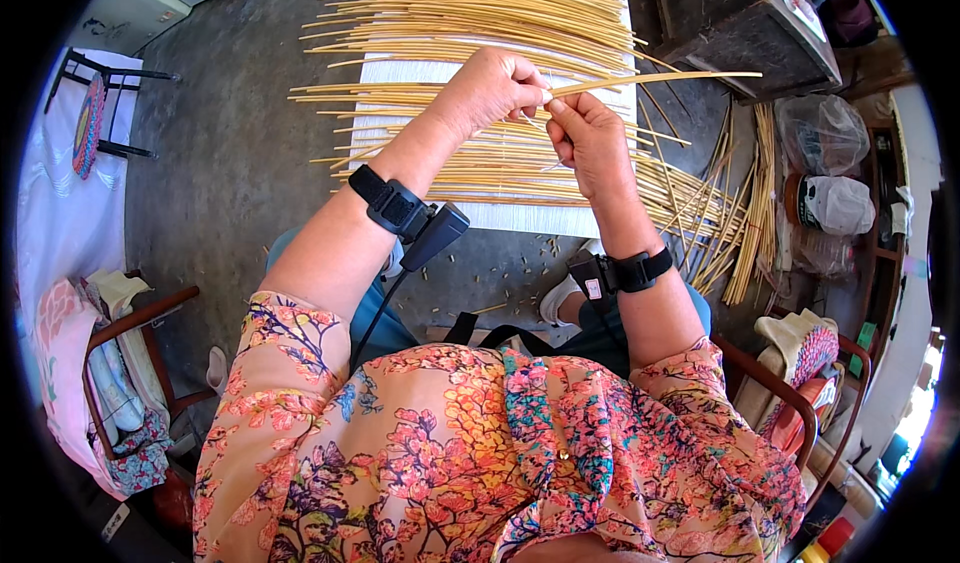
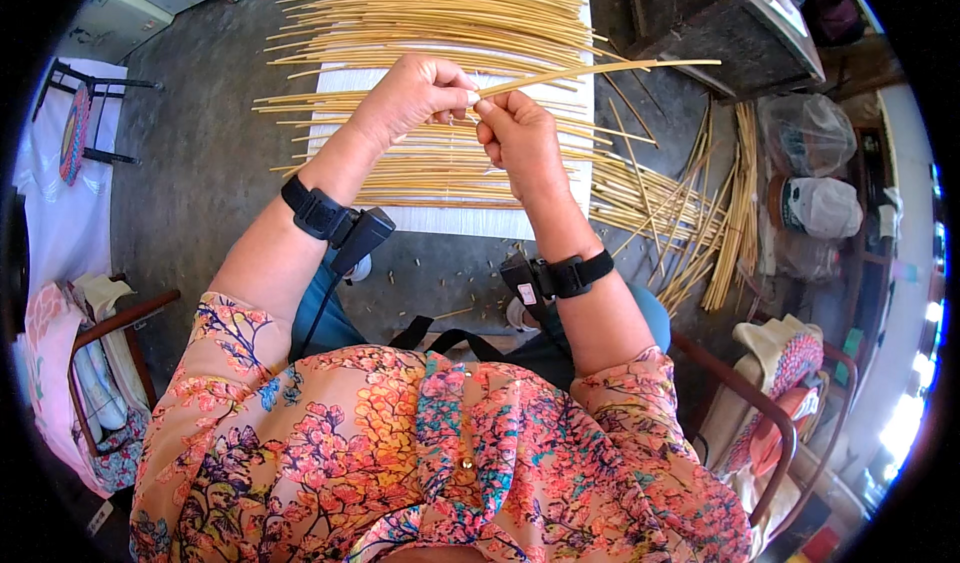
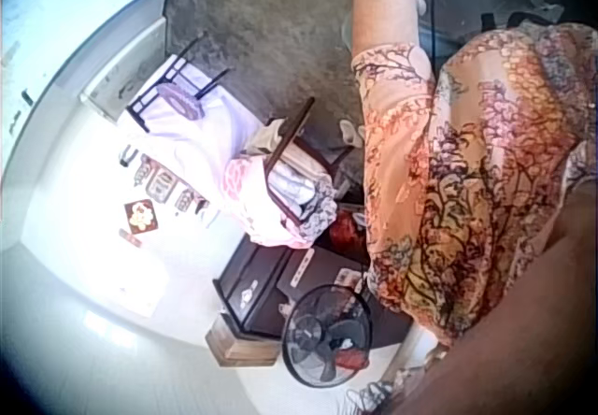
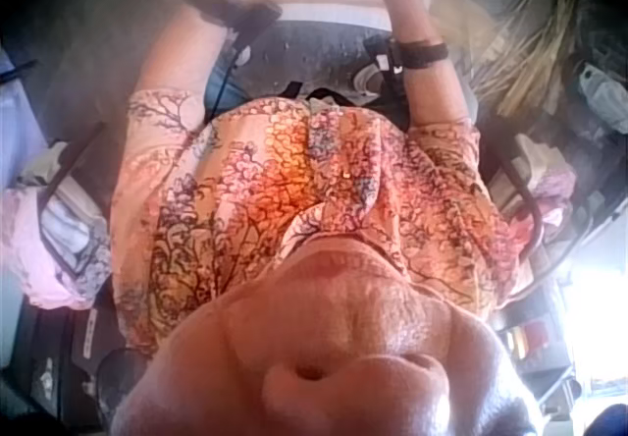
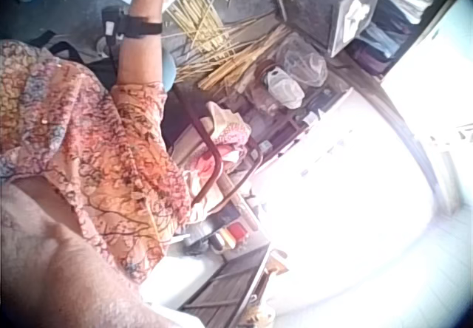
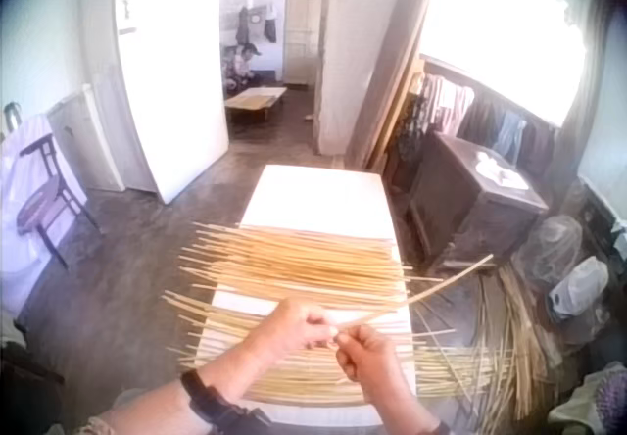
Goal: The person ties long bamboo strips together using a needle and string, wrapping the string around a group of strips and then individually around one strip to secure them in a row.
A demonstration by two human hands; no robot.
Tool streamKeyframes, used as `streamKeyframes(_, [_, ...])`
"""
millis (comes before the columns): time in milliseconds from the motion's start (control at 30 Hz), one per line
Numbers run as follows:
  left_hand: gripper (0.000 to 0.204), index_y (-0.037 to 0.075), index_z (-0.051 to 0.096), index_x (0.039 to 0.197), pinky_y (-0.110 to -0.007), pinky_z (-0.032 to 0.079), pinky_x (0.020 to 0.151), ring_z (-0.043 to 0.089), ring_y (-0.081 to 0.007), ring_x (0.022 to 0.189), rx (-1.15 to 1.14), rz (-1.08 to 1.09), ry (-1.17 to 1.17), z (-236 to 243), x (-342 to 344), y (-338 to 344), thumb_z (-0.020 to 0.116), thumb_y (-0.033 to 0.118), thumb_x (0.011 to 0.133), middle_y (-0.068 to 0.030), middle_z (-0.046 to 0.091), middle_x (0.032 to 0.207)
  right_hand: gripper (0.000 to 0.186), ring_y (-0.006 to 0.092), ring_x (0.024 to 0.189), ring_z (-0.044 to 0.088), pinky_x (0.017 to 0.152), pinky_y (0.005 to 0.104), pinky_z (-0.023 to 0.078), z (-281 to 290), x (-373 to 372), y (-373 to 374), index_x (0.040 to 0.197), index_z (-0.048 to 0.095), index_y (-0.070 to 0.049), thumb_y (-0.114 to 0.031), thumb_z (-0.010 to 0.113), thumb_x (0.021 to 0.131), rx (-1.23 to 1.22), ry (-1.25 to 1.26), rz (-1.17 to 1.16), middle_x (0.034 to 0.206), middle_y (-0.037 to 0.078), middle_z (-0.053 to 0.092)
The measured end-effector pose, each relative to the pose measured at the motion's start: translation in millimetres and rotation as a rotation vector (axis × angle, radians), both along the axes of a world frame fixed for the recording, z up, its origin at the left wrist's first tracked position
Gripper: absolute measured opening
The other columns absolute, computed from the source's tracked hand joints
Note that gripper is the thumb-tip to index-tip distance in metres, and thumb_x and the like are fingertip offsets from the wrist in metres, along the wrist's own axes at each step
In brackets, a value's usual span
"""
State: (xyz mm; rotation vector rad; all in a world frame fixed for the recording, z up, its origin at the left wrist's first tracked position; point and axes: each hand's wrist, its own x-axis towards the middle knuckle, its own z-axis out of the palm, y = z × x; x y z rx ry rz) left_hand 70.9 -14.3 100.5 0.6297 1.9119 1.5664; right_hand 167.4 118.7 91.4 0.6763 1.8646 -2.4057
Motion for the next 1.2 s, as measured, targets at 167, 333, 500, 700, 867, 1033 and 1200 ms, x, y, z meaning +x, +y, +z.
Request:
streamKeyframes(167, [0.012,0.004,0.069,0.084,-0.019,0.043,0.053,0.056,-0.0065,0.059,0.019,-0.001,0.039,-7.7,0.8,4.0,0.064,0.014,0.081,-0.001,0.063,0.067,0.013,0.0061,0.044,0.043,0.036,0.0178,0.032,-0.1,-1.7,0.9,0.086,0.052,-0.002,-0.013,0.057,0.088,-0.11,0.018,-0.062,0.062,0.002,0.054])
streamKeyframes(333, [0.012,0.005,0.069,0.087,-0.021,0.044,0.054,0.057,-0.0072,0.062,0.013,-0.042,0.046,0.4,0.7,8.8,0.063,0.014,0.082,-0.0017,0.064,0.069,0.015,0.0103,0.049,0.053,0.039,0.0199,0.041,6.7,-5.3,7.7,0.09,0.049,0.001,-0.012,0.057,0.088,-0.032,0.107,-0.11,0.069,0.008,0.059])
streamKeyframes(500, [0.012,0.006,0.069,0.085,-0.028,0.047,0.055,0.059,-0.0145,0.06,-0.105,0.056,0.507,-1.8,-7.0,6.0,0.065,0.016,0.079,-0.0073,0.066,0.071,0.018,0.0174,0.055,0.059,0.048,0.0296,0.047,16.6,-8.6,25.2,0.084,0.059,0.002,-0.015,0.066,0.081,0.63,-0.041,0.023,0.075,0.008,0.062])
streamKeyframes(700, [0.01,0.006,0.064,0.071,-0.038,0.049,0.06,0.06,-0.0286,0.069,-0.215,0.096,0.955,-9.2,0.8,9.7,0.063,0.016,0.074,-0.0087,0.061,0.071,0.019,0.0298,0.079,0.054,0.07,0.0395,0.043,29.4,-10.5,22.0,0.083,0.063,-0.007,-0.013,0.072,0.068,1.531,0.648,-0.084,0.083,0.008,0.058])
streamKeyframes(867, [0.007,0.007,0.064,0.072,-0.037,0.048,0.059,0.06,-0.0279,0.069,-0.24,0.088,1.028,-7.0,5.8,13.9,0.063,0.014,0.073,-0.0079,0.061,0.072,0.014,0.0243,0.071,0.06,0.064,0.0321,0.046,14.2,-13.7,16.6,0.081,0.063,-0.002,-0.009,0.07,0.071,1.051,0.369,-0.006,0.076,0.011,0.061])
streamKeyframes(1033, [0.009,0.007,0.064,0.072,-0.038,0.047,0.058,0.06,-0.0292,0.068,-0.212,0.111,1.055,-7.4,5.7,12.7,0.065,0.016,0.073,-0.0082,0.061,0.072,0.008,0.0224,0.069,0.06,0.061,0.0314,0.046,15.8,-21.0,16.1,0.078,0.062,-0.002,-0.008,0.067,0.074,0.869,0.242,0.014,0.074,0.01,0.062])
streamKeyframes(1200, [0.014,0.006,0.066,0.074,-0.038,0.046,0.058,0.059,-0.031,0.066,-0.134,0.165,0.938,-4.2,1.9,13.1,0.067,0.019,0.073,-0.0103,0.061,0.072,0.009,0.0288,0.071,0.053,0.063,0.0382,0.042,10.6,-26.0,8.6,0.072,0.056,-0.005,-0.004,0.065,0.072,1.201,0.601,-0.098,0.07,0.009,0.056])
